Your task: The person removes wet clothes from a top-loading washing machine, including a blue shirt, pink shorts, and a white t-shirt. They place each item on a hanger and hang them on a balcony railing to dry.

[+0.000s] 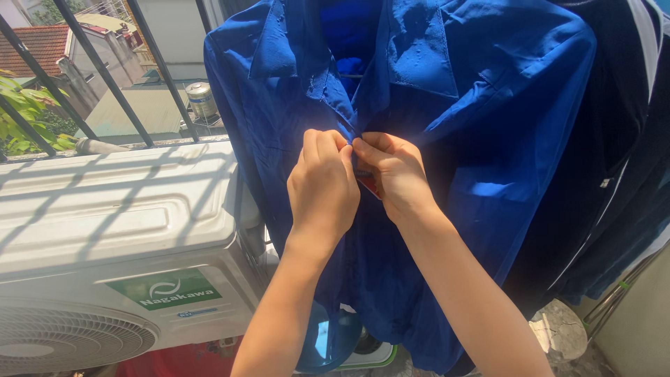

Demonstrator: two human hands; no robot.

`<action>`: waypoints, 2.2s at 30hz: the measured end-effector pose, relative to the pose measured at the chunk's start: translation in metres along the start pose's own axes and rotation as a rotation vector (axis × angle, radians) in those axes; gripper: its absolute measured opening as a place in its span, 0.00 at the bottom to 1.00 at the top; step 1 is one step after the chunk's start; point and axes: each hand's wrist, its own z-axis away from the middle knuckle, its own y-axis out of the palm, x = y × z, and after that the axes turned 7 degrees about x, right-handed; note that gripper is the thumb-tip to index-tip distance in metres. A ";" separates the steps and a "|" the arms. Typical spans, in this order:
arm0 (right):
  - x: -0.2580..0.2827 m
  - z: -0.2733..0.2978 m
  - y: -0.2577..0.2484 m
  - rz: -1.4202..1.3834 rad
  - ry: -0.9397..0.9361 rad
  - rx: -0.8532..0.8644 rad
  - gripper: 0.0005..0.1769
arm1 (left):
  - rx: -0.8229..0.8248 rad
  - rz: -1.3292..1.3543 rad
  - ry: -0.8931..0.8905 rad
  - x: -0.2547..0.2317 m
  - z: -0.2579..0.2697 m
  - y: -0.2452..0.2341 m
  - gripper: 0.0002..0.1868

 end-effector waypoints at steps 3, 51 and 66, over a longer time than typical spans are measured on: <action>-0.004 0.002 0.003 0.087 -0.031 -0.053 0.08 | 0.164 -0.129 0.013 0.002 -0.006 -0.017 0.07; -0.137 0.028 0.002 1.074 -0.708 -0.259 0.08 | -0.041 0.411 -0.336 0.089 0.104 0.030 0.09; -0.122 0.049 0.005 0.512 -0.229 -0.118 0.04 | 0.081 0.363 -0.294 0.078 0.101 0.005 0.07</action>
